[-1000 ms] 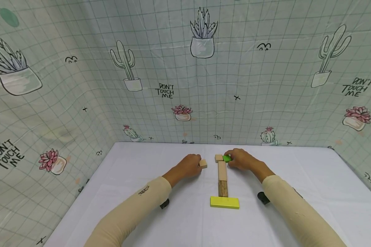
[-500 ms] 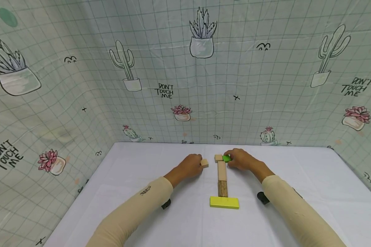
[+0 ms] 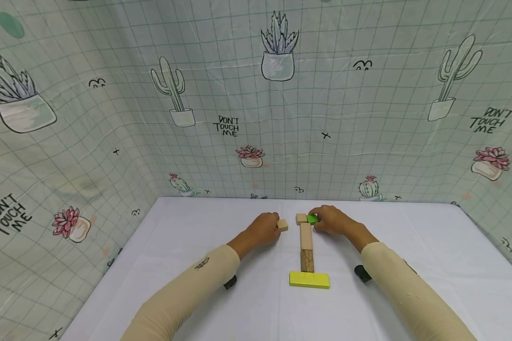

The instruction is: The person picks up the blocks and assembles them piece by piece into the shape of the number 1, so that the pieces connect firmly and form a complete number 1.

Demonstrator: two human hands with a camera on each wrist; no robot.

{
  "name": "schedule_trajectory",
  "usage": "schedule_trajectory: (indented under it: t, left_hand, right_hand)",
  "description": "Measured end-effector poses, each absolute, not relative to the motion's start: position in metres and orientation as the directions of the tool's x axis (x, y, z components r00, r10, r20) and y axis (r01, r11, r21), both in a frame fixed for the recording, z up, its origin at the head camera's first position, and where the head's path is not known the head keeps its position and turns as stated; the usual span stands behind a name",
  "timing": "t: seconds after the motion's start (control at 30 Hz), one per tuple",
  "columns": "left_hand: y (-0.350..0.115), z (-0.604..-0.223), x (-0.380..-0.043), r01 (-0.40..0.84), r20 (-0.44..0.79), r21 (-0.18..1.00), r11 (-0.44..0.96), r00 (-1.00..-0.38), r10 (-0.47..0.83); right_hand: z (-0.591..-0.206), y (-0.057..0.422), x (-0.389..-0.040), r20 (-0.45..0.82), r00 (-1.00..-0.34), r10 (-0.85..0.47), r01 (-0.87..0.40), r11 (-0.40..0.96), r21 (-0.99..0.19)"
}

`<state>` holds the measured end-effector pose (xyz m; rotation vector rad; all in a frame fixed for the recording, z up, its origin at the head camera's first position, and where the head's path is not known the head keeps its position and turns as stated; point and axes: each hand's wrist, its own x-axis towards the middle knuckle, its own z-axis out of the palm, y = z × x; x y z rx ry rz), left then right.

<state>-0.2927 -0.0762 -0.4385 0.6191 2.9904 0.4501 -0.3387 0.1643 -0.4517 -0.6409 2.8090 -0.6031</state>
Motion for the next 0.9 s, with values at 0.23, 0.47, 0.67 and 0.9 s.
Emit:
schedule_trajectory:
  t: [0.23,0.47,0.67,0.9]
  left_hand:
    - [-0.0751,-0.44,-0.2942,0.39,0.014,0.306,0.868,-0.914,0.406]
    - [-0.0734,-0.4405,-0.2957,0.378,0.005,0.321,0.869,-0.918,0.397]
    - [-0.0715,-0.441,-0.2973,0.378,0.006,0.323,0.868,-0.918,0.397]
    - [-0.0695,-0.4424,-0.2994,0.373,0.009,0.328,0.868,-0.92,0.392]
  right_hand:
    - [-0.4522,0.1647,-0.3386,-0.097,-0.885,-0.454,-0.373,0.82,-0.434]
    - [-0.4509,0.1652,-0.3374,-0.092,-0.886,-0.455,-0.375,0.819,-0.433]
    - [-0.4519,0.1657,-0.3372,-0.089,-0.887,-0.454,-0.376,0.82,-0.431]
    - [-0.4519,0.1656,-0.3373,-0.091,-0.888,-0.451,-0.374,0.822,-0.428]
